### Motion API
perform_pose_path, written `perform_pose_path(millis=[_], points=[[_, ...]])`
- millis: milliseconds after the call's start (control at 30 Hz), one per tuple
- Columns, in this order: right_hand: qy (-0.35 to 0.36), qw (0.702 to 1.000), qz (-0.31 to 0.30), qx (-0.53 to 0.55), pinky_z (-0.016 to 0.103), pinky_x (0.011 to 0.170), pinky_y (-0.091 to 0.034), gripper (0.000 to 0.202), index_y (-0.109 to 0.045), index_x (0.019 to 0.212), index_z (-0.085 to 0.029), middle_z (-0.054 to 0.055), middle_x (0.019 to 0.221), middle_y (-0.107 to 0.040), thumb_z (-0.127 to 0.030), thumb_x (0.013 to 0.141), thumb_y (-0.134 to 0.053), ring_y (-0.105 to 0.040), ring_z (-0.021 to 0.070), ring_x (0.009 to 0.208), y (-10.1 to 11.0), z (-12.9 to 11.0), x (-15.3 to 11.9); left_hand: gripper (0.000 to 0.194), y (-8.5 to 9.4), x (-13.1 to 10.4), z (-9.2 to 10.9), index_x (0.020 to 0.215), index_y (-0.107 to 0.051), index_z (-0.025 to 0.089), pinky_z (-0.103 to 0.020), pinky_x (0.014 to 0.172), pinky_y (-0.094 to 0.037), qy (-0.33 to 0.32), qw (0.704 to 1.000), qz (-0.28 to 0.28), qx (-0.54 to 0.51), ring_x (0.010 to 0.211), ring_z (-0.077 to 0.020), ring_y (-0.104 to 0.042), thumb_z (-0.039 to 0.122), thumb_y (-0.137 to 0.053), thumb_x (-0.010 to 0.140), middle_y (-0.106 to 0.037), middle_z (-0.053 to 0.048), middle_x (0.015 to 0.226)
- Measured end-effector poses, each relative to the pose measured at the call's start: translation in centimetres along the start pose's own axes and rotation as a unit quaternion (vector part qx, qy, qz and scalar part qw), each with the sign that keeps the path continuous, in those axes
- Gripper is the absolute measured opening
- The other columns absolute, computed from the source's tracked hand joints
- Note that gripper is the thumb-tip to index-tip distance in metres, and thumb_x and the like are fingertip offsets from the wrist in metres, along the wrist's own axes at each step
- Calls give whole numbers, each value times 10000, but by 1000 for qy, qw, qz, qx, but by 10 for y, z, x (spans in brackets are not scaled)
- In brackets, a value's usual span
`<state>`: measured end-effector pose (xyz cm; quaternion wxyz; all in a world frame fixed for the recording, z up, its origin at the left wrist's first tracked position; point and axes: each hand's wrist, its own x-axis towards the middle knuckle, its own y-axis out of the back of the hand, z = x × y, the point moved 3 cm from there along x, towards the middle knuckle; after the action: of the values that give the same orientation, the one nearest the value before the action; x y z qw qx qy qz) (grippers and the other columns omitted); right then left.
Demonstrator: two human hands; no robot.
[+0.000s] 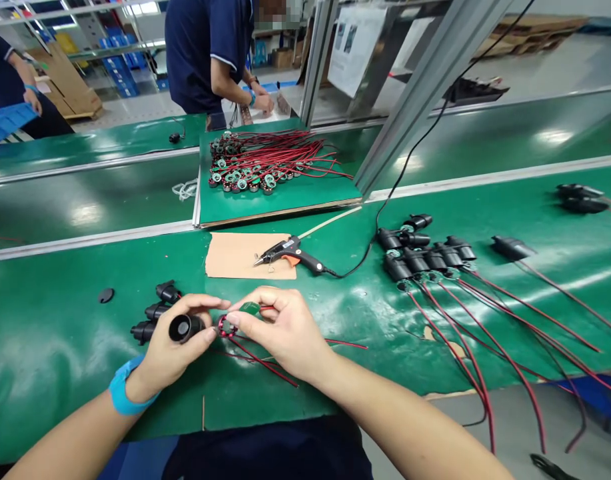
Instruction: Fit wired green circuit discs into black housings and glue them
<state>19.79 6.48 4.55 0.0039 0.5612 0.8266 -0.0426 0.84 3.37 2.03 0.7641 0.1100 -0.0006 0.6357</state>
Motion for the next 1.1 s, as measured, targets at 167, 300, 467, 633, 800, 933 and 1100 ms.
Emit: perform_pose_path(millis=[167,300,467,633,800,933,1100], points=[[79,990,37,-110,236,544,-551,141,-783,791,-207,33,708,-755,-341,824,-760,-706,164,622,1,-6,0,370,-5,8,-10,1048,-724,153,-216,559,-407,101,981,-45,-159,559,-86,-526,407,-822,798,-613,13,676],[203,945,65,-249,247,430,-456,72,-787,848,-277,1,680,-722,-309,865,-725,-629,139,510,4,-4,-5,443,-13,12,-10,922,-700,136,-213,552,-417,156,959,-15,-237,559,-81,-529,417,-918,658,-608,15,683],[341,873,65,-342,265,455,-445,90,-730,981,-282,-26,642,-653,-249,906,-694,-566,121,475,4,3,-10,474,-20,13,-6,921,-663,133,-222,556,-453,162,947,-6,-277,566,-92,-567,413,-922,639,-636,-2,722],[391,814,42,-429,272,584,-484,70,-686,995,-232,0,734,-708,-198,940,-660,-633,130,582,-9,-2,-10,332,-17,6,-3,936,-667,125,-235,640,-467,121,973,22,-197,659,-106,-585,351,-839,764,-667,-37,798],[380,734,63,-559,314,549,-416,94,-705,1021,-218,-11,614,-606,-221,960,-633,-582,148,538,4,-22,-35,375,-15,-2,0,1168,-563,191,-274,782,-483,113,986,-30,-116,834,-141,-607,328,-752,875,-673,-67,1053],[284,739,74,-606,332,537,-404,107,-716,1009,-251,7,679,-655,-292,963,-628,-618,162,573,37,-48,-56,242,-14,-6,3,1142,-497,218,-302,869,-471,66,995,-68,-17,994,-177,-581,312,-629,963,-599,-78,1144],[200,858,-26,-473,273,486,-406,90,-755,950,-281,-14,715,-696,-302,942,-668,-568,110,515,53,-51,-34,212,-17,-3,3,1162,-498,233,-314,906,-465,30,992,-113,52,1058,-191,-597,319,-585,989,-615,-72,1189]])
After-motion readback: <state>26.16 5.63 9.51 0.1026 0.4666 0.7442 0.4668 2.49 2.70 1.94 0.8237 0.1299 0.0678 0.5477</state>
